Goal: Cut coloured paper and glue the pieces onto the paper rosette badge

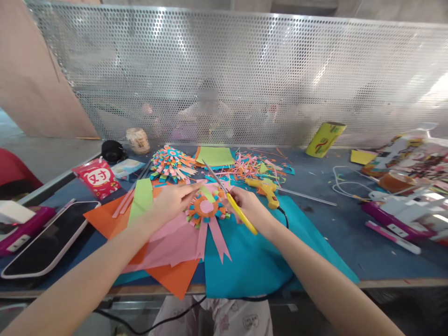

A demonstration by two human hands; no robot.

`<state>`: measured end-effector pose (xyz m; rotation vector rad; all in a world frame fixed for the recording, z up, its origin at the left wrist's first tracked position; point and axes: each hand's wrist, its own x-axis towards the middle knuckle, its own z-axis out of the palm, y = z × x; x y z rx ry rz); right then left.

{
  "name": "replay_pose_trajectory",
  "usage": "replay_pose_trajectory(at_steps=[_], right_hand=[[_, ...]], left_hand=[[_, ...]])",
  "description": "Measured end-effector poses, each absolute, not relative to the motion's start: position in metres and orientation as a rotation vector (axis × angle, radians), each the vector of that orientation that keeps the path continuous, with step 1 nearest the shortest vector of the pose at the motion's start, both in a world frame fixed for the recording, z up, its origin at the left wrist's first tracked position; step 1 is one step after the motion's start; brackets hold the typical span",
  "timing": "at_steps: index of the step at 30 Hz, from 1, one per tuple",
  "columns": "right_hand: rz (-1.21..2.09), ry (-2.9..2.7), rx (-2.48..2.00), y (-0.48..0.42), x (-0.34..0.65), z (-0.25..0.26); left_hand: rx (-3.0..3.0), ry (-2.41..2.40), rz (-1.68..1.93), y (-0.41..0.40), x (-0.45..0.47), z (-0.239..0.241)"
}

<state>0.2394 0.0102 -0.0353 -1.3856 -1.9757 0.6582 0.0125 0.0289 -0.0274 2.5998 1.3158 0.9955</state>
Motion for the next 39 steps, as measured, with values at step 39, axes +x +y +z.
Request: replay_pose_trajectory(at_steps=[39], right_hand=[[1.162, -1.58, -1.082, -0.005, 0.225, -0.025]], left_hand=[[1.998, 0.913, 1.181, 0.001, 0.029, -0.022]])
